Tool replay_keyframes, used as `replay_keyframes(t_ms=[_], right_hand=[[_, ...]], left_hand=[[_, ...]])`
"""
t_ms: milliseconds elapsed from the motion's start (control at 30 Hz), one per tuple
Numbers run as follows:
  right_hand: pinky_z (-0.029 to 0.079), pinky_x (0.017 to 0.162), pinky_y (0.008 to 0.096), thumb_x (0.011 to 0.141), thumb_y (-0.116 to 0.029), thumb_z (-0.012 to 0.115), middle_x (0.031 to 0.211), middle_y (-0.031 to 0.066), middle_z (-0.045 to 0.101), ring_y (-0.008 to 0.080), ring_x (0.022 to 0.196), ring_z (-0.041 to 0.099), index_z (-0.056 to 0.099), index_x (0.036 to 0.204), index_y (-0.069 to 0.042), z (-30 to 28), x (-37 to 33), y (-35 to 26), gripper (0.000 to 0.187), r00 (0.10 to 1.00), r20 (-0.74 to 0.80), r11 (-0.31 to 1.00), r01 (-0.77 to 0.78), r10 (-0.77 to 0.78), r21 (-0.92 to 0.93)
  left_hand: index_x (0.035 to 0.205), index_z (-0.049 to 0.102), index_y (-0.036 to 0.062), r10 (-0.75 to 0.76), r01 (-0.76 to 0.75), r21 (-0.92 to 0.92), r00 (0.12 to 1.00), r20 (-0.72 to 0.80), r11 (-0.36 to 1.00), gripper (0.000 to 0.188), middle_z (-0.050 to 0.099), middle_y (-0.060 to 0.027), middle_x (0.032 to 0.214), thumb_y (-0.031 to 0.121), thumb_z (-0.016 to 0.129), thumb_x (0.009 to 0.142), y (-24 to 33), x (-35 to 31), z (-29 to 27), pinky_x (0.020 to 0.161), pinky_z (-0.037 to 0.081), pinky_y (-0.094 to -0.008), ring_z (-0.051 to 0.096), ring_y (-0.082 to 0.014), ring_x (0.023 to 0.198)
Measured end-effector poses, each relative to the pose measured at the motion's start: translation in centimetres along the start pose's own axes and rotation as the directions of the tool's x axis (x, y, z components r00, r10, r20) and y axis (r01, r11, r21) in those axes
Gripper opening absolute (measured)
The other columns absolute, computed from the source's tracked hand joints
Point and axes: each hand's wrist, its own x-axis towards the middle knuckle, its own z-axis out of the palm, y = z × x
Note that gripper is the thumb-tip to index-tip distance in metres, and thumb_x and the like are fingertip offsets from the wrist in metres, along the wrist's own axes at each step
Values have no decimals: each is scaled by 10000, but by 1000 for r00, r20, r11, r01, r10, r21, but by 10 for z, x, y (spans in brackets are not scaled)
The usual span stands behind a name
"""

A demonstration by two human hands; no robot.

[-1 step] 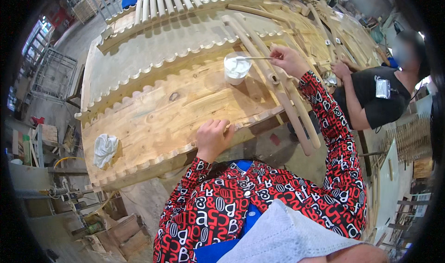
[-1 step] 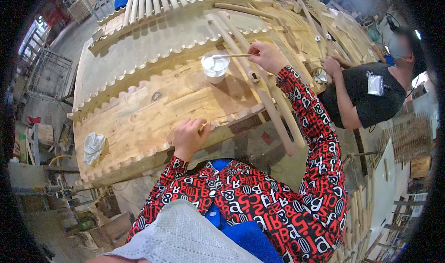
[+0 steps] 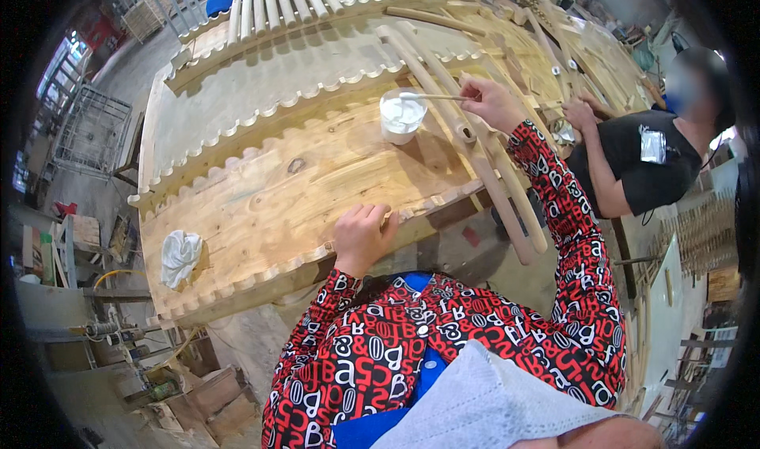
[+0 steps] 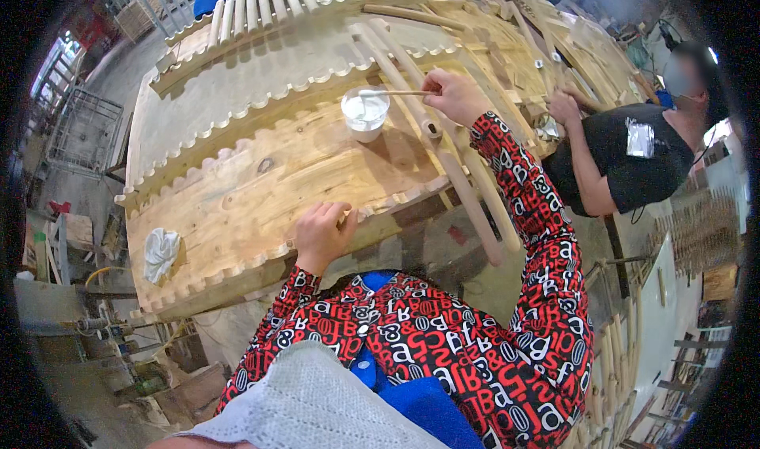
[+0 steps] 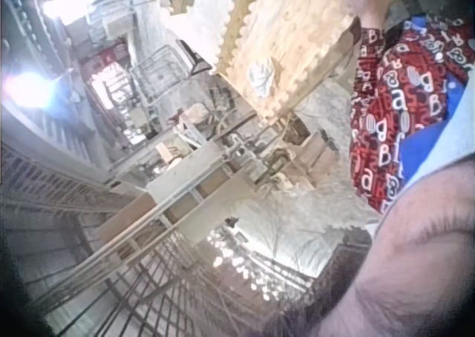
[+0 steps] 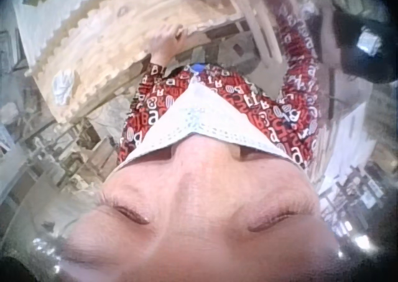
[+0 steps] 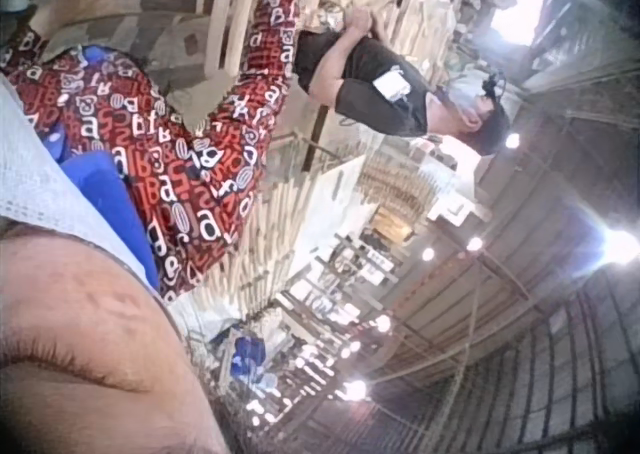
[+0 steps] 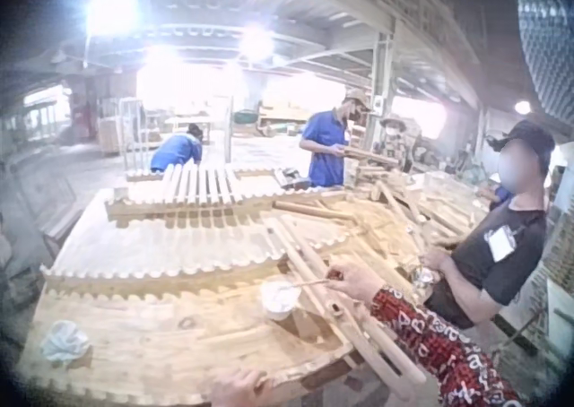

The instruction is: The person repeatedly picks up wooden dowels, applies white glue to the ends using a small brush, and places them into a wooden jig. The process is repeated for multiple dowels in a workshop setting.

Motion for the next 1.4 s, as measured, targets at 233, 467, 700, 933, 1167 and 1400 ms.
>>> replay_keyframes(t_ms=[233, 467, 700, 933, 1167, 1400], right_hand=[[435, 578, 259, 885, -255, 656, 680, -6, 599, 93, 628, 545, 676, 880, -24, 3, 0, 18, 232, 972, 208, 950, 36, -105, 310], [430, 584, 238, 889, -276, 661, 697, -5, 598, 86, 635, 535, 680, 891, -16, 2, 0, 17, 261, 918, 398, 840, -216, 0, 499], [441, 590, 240, 898, -258, 650, 685, -12, 572, 85, 628, 535, 677, 906, -12, 7, -4, 1, 248, 980, 6, 942, 191, -200, 277], [324, 452, 210, 975, -267, 541, 608, -38, 503, 35, 490, 407, 677, 965, -17, -19, -15, 7, 285, 800, 574, 593, -380, -174, 710], [282, 421, 185, 979, -335, 529, 586, -55, 478, 33, 453, 380, 664, 958, -20, -84, -66, 83, 344, 826, 557, 764, -305, -85, 569], [290, 386, 196, 978, -294, 528, 571, -62, 466, 33, 412, 354, 665, 929, -29, -93, -71, 147, 303, 791, 612, 830, -338, -4, 443]], left_hand=[[797, 674, 111, -22, 22, -11, 1000, -8, 1000, 131, 644, -49, 711, 240, 693, 813, 5, 7, -7, 595, 480, -359, 617, -236, 670], [811, 681, 112, -68, 68, 16, 998, 1, 998, 127, 652, -48, 718, 239, 689, 816, 11, 5, -13, 624, 487, -354, 627, -234, 685], [809, 680, 104, -118, 117, 29, 993, 13, 993, 135, 652, -50, 708, 238, 686, 819, 15, 2, -15, 627, 483, -367, 624, -234, 674], [800, 673, 105, -101, 103, 64, 994, -39, 993, 138, 636, -42, 676, 241, 692, 814, 14, -2, -10, 597, 470, -354, 612, -228, 636], [805, 678, 106, -128, 132, 102, 991, -47, 986, 126, 648, -38, 694, 231, 694, 809, 12, -2, 6, 600, 478, -356, 620, -224, 649], [827, 694, 128, -224, 228, 125, 973, -45, 965, 109, 646, -21, 696, 236, 690, 813, 13, -2, 13, 594, 476, -353, 618, -217, 661]])
